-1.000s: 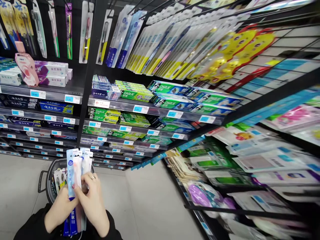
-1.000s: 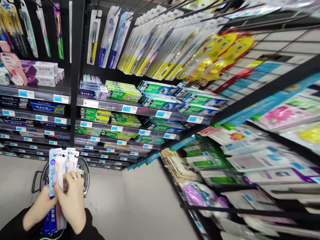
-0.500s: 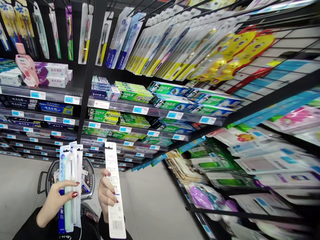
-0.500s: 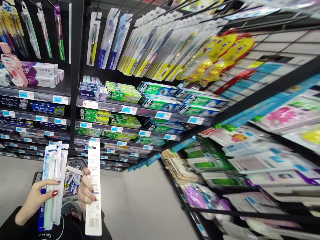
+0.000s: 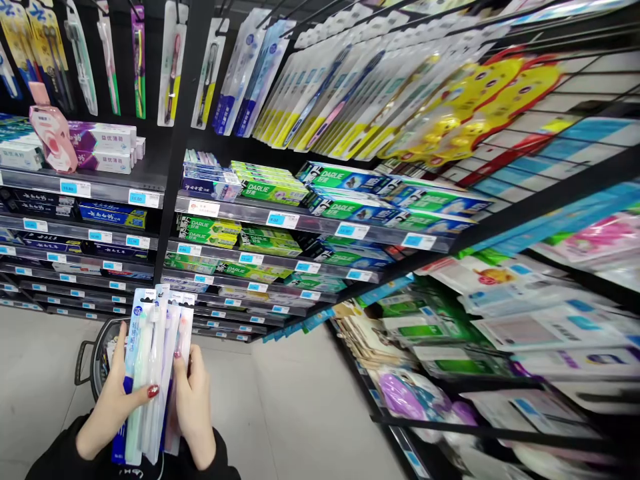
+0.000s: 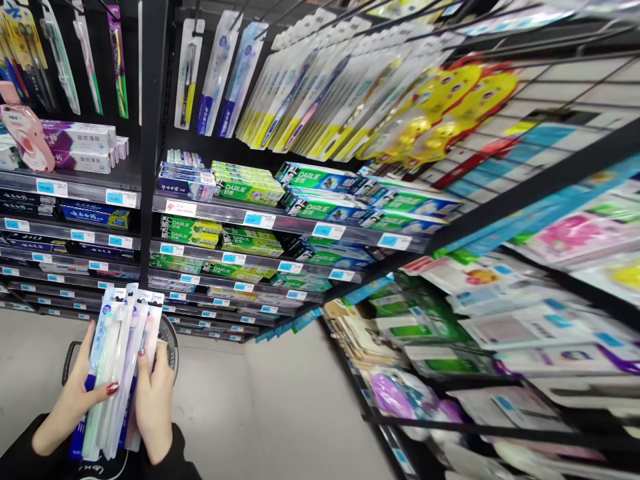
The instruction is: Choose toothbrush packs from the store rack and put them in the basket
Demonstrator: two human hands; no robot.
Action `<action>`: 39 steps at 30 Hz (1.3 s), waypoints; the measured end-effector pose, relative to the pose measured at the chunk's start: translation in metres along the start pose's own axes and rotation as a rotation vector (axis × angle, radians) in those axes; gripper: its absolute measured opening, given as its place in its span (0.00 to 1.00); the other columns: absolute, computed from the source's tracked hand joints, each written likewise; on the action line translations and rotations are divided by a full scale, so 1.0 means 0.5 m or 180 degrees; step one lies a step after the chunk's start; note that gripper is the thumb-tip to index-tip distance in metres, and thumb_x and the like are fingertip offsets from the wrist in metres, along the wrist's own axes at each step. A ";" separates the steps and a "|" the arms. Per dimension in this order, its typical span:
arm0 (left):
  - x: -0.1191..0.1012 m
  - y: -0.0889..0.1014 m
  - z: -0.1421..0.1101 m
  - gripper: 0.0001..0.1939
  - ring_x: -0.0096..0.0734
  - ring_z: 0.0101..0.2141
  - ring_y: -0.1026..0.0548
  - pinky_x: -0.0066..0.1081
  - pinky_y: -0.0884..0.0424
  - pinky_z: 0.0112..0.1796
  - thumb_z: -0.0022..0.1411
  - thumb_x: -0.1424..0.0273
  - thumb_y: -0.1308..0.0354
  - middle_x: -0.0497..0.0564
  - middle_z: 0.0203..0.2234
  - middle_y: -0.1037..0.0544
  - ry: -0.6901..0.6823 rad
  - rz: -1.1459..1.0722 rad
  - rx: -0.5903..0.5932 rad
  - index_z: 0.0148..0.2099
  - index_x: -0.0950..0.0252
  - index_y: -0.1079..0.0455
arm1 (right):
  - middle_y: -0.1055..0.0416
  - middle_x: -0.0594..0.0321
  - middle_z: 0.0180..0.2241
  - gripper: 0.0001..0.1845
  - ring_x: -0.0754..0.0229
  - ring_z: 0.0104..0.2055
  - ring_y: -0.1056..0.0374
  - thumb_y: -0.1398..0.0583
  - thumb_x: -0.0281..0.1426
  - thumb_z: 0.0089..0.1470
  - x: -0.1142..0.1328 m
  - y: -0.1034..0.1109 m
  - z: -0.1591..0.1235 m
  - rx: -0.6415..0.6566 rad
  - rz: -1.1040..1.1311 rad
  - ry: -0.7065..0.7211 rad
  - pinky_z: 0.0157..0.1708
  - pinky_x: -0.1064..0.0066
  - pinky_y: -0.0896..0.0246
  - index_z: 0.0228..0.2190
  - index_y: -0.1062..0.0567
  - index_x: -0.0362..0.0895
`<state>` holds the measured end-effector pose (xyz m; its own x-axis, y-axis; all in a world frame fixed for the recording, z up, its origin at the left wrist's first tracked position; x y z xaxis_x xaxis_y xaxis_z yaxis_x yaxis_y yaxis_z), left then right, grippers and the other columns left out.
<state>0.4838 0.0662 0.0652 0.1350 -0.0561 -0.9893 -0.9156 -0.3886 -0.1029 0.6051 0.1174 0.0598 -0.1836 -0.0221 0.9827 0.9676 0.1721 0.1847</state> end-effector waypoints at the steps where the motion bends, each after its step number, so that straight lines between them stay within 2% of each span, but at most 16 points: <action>1: 0.001 -0.002 0.002 0.49 0.48 0.59 0.50 0.40 0.52 0.57 0.45 0.62 0.37 0.57 0.60 0.47 0.0011 0.0005 -0.0001 0.64 0.61 0.60 | 0.30 0.62 0.30 0.14 0.59 0.32 0.34 0.52 0.39 0.58 0.000 -0.005 -0.006 -0.0017 0.0048 0.0033 0.31 0.70 0.40 0.37 0.32 0.45; 4: 0.009 -0.005 0.006 0.43 0.50 0.55 0.42 0.42 0.47 0.55 0.44 0.62 0.36 0.59 0.54 0.36 0.0003 0.0104 -0.0083 0.60 0.64 0.50 | 0.29 0.59 0.35 0.16 0.56 0.37 0.33 0.50 0.39 0.57 0.004 -0.014 -0.019 0.0026 0.0143 0.0215 0.34 0.67 0.38 0.42 0.34 0.45; 7: 0.025 -0.008 0.007 0.40 0.50 0.53 0.38 0.44 0.46 0.54 0.45 0.63 0.37 0.59 0.50 0.33 0.0017 0.0171 -0.0232 0.59 0.64 0.47 | 0.29 0.57 0.38 0.19 0.54 0.40 0.33 0.46 0.40 0.53 0.005 -0.017 -0.021 0.0100 0.0170 0.0317 0.37 0.65 0.37 0.45 0.35 0.45; 11: 0.039 -0.019 0.005 0.39 0.50 0.52 0.37 0.42 0.44 0.53 0.44 0.63 0.36 0.58 0.48 0.32 0.0077 -0.0201 -0.0227 0.58 0.64 0.46 | 0.30 0.57 0.42 0.22 0.54 0.44 0.34 0.46 0.42 0.53 -0.014 -0.028 -0.013 0.0301 0.0296 0.0091 0.40 0.64 0.38 0.48 0.37 0.46; 15: 0.031 -0.029 0.001 0.39 0.48 0.54 0.39 0.39 0.42 0.53 0.43 0.68 0.34 0.54 0.51 0.31 0.0488 -0.1123 0.0107 0.57 0.59 0.43 | 0.30 0.57 0.43 0.22 0.53 0.48 0.36 0.49 0.43 0.54 -0.054 -0.051 -0.011 0.0180 0.0363 -0.0047 0.42 0.63 0.39 0.48 0.35 0.47; 19: 0.031 -0.025 -0.005 0.34 0.44 0.52 0.36 0.39 0.41 0.52 0.47 0.72 0.37 0.52 0.49 0.28 0.1118 -0.1655 0.0536 0.57 0.55 0.42 | 0.31 0.55 0.42 0.22 0.49 0.49 0.40 0.49 0.44 0.54 -0.079 -0.061 -0.009 -0.0139 -0.0161 0.0093 0.44 0.58 0.42 0.46 0.31 0.47; 22: 0.042 -0.019 -0.004 0.32 0.42 0.52 0.36 0.39 0.43 0.53 0.49 0.71 0.38 0.51 0.49 0.28 0.1140 -0.1606 0.0591 0.57 0.55 0.41 | 0.32 0.55 0.39 0.19 0.48 0.46 0.39 0.51 0.43 0.56 -0.068 -0.053 -0.007 -0.0060 -0.0623 0.0224 0.42 0.53 0.43 0.44 0.30 0.50; 25: 0.045 -0.019 -0.002 0.29 0.44 0.52 0.35 0.41 0.42 0.53 0.48 0.71 0.38 0.52 0.48 0.27 0.1168 -0.1504 0.0472 0.55 0.57 0.38 | 0.34 0.56 0.39 0.17 0.48 0.42 0.39 0.49 0.41 0.55 -0.043 -0.039 -0.006 -0.0019 -0.0982 0.0389 0.40 0.52 0.43 0.44 0.31 0.53; 29: 0.030 -0.025 -0.002 0.26 0.46 0.49 0.32 0.42 0.39 0.51 0.44 0.74 0.37 0.55 0.43 0.24 0.1367 -0.1626 0.0443 0.49 0.62 0.32 | 0.39 0.54 0.42 0.18 0.51 0.42 0.39 0.47 0.36 0.54 -0.019 -0.021 -0.010 -0.0279 -0.0809 0.0664 0.39 0.58 0.41 0.47 0.35 0.47; 31: 0.026 -0.026 -0.002 0.26 0.48 0.48 0.31 0.43 0.39 0.50 0.42 0.76 0.36 0.55 0.41 0.23 0.1350 -0.1662 0.0486 0.47 0.63 0.31 | 0.37 0.57 0.37 0.11 0.55 0.38 0.37 0.48 0.32 0.54 -0.011 -0.014 -0.010 -0.0119 -0.0610 0.0923 0.36 0.63 0.41 0.40 0.32 0.45; 33: 0.031 -0.022 -0.001 0.27 0.49 0.47 0.31 0.43 0.38 0.49 0.40 0.75 0.34 0.55 0.40 0.23 0.1274 -0.1596 0.0492 0.46 0.64 0.30 | 0.35 0.61 0.30 0.08 0.59 0.34 0.37 0.49 0.29 0.54 -0.002 -0.010 -0.005 0.0275 -0.0533 0.1070 0.34 0.67 0.42 0.31 0.29 0.45; 37: 0.067 -0.013 0.005 0.31 0.51 0.46 0.31 0.43 0.36 0.47 0.37 0.71 0.32 0.56 0.41 0.24 0.0982 -0.1122 0.0359 0.47 0.65 0.33 | 0.38 0.68 0.23 0.03 0.64 0.27 0.39 0.41 0.27 0.45 0.019 -0.001 0.017 0.0846 -0.0506 0.0615 0.29 0.73 0.44 0.23 0.32 0.44; 39: 0.081 -0.012 0.007 0.33 0.52 0.46 0.31 0.43 0.36 0.47 0.35 0.72 0.31 0.56 0.42 0.26 0.0761 -0.0644 0.0271 0.48 0.65 0.34 | 0.38 0.71 0.22 0.08 0.65 0.25 0.40 0.38 0.26 0.40 0.029 0.004 0.025 0.1004 -0.0607 0.0403 0.26 0.75 0.46 0.22 0.34 0.45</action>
<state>0.4933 0.0697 0.0252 0.3935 -0.2040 -0.8964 -0.8881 -0.3362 -0.3134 0.6020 0.1297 0.0744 -0.3131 -0.2010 0.9282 0.8138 0.4471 0.3713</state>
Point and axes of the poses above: each hand's wrist, its own z-axis towards the middle knuckle, its own y-axis out of the back of the hand, x = y × z, the point moved 1 cm from there along z, towards the middle knuckle
